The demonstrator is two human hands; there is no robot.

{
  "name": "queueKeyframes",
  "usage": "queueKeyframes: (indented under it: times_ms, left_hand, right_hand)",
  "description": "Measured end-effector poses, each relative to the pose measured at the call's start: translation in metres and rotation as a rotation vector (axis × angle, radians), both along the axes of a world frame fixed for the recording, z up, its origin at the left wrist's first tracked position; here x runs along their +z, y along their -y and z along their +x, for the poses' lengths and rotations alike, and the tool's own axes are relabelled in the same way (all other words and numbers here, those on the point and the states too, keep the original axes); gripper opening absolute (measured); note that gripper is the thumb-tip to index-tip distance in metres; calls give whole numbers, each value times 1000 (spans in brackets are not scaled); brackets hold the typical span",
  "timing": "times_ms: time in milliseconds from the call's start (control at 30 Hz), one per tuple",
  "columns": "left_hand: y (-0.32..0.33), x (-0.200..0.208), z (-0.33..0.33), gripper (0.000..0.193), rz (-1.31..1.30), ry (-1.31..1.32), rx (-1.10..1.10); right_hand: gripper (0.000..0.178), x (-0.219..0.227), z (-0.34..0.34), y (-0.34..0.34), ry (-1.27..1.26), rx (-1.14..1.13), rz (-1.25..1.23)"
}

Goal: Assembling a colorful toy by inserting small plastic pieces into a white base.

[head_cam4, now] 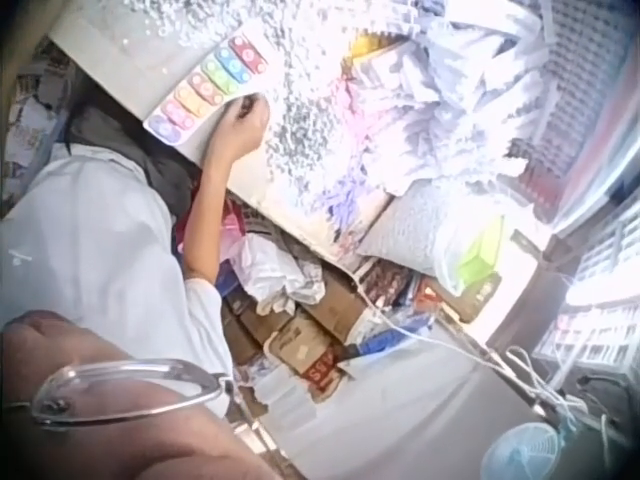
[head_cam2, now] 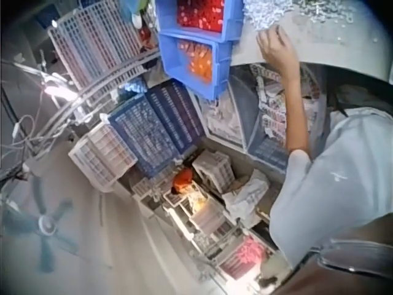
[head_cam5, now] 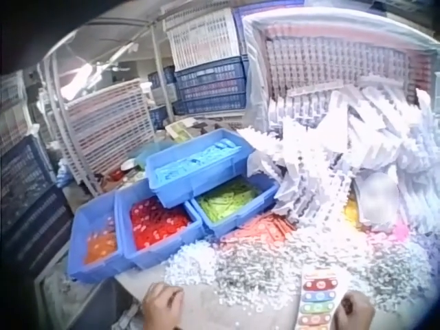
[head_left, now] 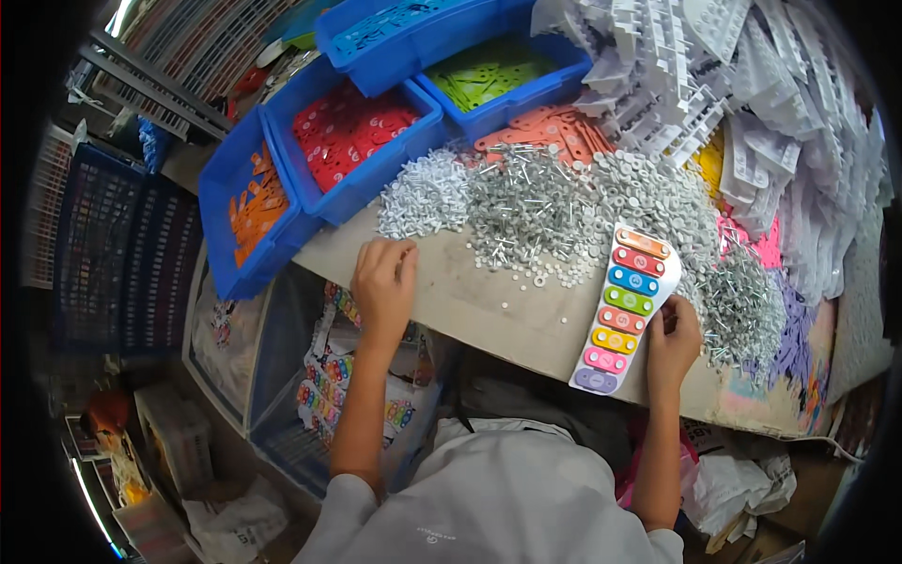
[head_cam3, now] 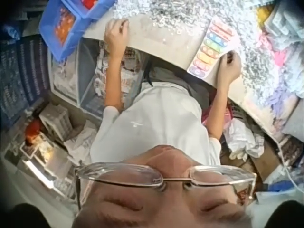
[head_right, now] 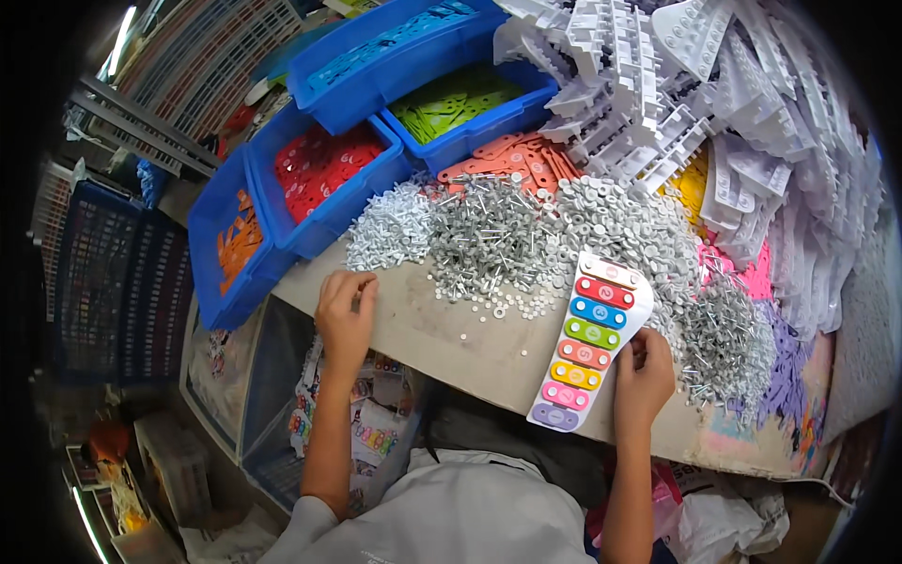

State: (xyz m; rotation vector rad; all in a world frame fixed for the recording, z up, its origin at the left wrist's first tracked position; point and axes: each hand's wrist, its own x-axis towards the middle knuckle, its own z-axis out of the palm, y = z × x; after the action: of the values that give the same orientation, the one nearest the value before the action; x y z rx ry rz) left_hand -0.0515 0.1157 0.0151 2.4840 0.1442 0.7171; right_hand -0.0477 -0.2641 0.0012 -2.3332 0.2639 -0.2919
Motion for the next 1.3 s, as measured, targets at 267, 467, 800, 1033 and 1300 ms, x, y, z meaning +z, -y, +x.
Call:
queueKeyframes:
  times_ms: [267,467,800,1033,1300]
  left_hand:
    - [-16,-12,30,7,282,-61,-14]
    - [-17,-15,25,9,367,-57,25]
    - [-12,-17,30,10,435,-104,116]
    - [46,17,-2,10,-202,-77,-72]
    - [133,7,-53,14,-1388,-845,-625]
  right_hand:
    - [9,3,-16,9,3,71,36]
    - [16,-3,-53,24,-22,1,480]
    - [16,19,-74,21,-200,13,692]
    - [19,45,-90,9,-354,92,942]
    - [16,46,-94,-12,-443,194,918]
